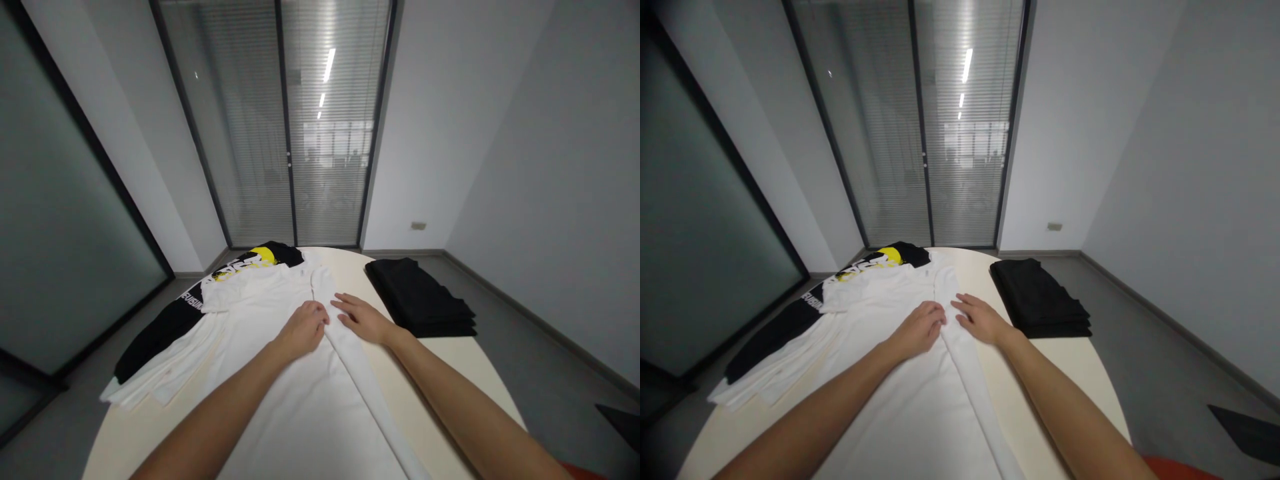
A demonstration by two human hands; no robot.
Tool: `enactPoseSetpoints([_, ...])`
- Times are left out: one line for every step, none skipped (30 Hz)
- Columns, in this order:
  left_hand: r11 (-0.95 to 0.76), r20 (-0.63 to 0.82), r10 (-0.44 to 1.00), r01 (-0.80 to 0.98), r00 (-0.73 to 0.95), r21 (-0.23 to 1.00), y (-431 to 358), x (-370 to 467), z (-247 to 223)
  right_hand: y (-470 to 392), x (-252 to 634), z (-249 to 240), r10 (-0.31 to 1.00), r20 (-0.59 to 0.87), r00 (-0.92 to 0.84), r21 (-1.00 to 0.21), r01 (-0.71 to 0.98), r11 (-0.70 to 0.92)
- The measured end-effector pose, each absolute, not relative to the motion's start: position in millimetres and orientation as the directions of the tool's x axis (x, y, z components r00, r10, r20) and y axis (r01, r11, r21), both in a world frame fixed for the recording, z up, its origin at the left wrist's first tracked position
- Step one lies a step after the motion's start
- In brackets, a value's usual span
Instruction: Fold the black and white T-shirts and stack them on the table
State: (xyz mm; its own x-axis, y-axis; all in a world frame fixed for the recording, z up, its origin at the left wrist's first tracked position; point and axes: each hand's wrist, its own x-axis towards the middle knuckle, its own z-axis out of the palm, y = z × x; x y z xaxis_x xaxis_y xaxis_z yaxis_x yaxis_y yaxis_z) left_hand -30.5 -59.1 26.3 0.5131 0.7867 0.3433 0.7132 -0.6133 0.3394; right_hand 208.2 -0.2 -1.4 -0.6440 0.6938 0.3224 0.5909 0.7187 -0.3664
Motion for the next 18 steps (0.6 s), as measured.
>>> enactPoseSetpoints([-0.657,0.325,0.753,0.673,0.572,0.34,-65.1,-33.4,29.1,-0.5,207.5,-2.5,0.692,0.333,-0.64,-0.359,0.593,0.721])
enactPoseSetpoints([-0.694,0.309,0.72,0.636,0.621,0.338,-70.6,-35.9,31.8,-0.6,206.8,-3.2,0.689,0.345,-0.638,-0.35,0.593,0.725])
enactPoseSetpoints([-0.725,0.298,0.688,0.603,0.662,0.333,-75.4,-37.7,34.4,-0.5,206.3,-3.5,0.683,0.357,-0.637,-0.34,0.593,0.73])
enactPoseSetpoints([-0.752,0.295,0.657,0.574,0.694,0.325,-79.4,-38.6,36.7,-0.5,206.0,-3.5,0.677,0.368,-0.638,-0.328,0.592,0.736])
enactPoseSetpoints([-0.776,0.296,0.628,0.548,0.72,0.313,-82.8,-38.5,38.7,-0.5,205.9,-3.2,0.67,0.377,-0.64,-0.317,0.591,0.742])
enactPoseSetpoints([-0.798,0.297,0.599,0.524,0.743,0.298,-85.4,-37.3,40.4,-0.8,205.8,-2.7,0.664,0.382,-0.642,-0.305,0.591,0.747])
enactPoseSetpoints([-0.818,0.295,0.572,0.503,0.765,0.28,-87.6,-35.0,41.7,-1.2,205.8,-2.2,0.661,0.385,-0.645,-0.296,0.592,0.75])
enactPoseSetpoints([-0.835,0.29,0.547,0.486,0.785,0.26,-89.4,-31.8,42.5,-1.8,205.9,-1.6,0.659,0.386,-0.646,-0.29,0.593,0.751])
enactPoseSetpoints([-0.849,0.283,0.526,0.471,0.802,0.241,-91.1,-27.9,43.0,-2.4,205.9,-1.1,0.658,0.387,-0.646,-0.287,0.594,0.752])
enactPoseSetpoints([-0.86,0.276,0.508,0.458,0.816,0.226,-92.8,-23.8,43.2,-3.1,205.9,-0.6,0.659,0.389,-0.644,-0.288,0.594,0.751])
enactPoseSetpoints([-0.87,0.268,0.49,0.444,0.829,0.216,-94.6,-19.8,43.3,-3.7,205.9,-0.1,0.66,0.391,-0.641,-0.29,0.595,0.75])
enactPoseSetpoints([-0.88,0.263,0.47,0.426,0.842,0.21,-96.5,-16.4,43.4,-4.3,206.0,0.2,0.661,0.395,-0.638,-0.294,0.594,0.749])
enactPoseSetpoints([-0.889,0.261,0.451,0.407,0.853,0.208,-98.5,-14.1,43.7,-4.8,206.0,0.5,0.662,0.398,-0.635,-0.299,0.592,0.748])
enactPoseSetpoints([-0.896,0.262,0.436,0.39,0.861,0.211,-100.6,-13.0,44.1,-5.2,206.0,0.6,0.662,0.401,-0.633,-0.304,0.59,0.748])
enactPoseSetpoints([-0.9,0.263,0.426,0.377,0.866,0.217,-102.7,-13.2,44.9,-5.3,206.1,0.6,0.663,0.401,-0.632,-0.308,0.589,0.747])
enactPoseSetpoints([-0.901,0.263,0.424,0.373,0.867,0.223,-104.6,-14.7,45.8,-5.3,206.1,0.5,0.664,0.4,-0.632,-0.312,0.587,0.747])
enactPoseSetpoints([-0.897,0.265,0.431,0.377,0.863,0.229,-106.4,-17.1,46.9,-5.1,206.0,0.3,0.665,0.399,-0.632,-0.315,0.587,0.746])
enactPoseSetpoints([-0.892,0.264,0.441,0.387,0.858,0.234,-108.0,-20.0,47.8,-4.8,206.0,0.1,0.666,0.397,-0.632,-0.316,0.587,0.745])
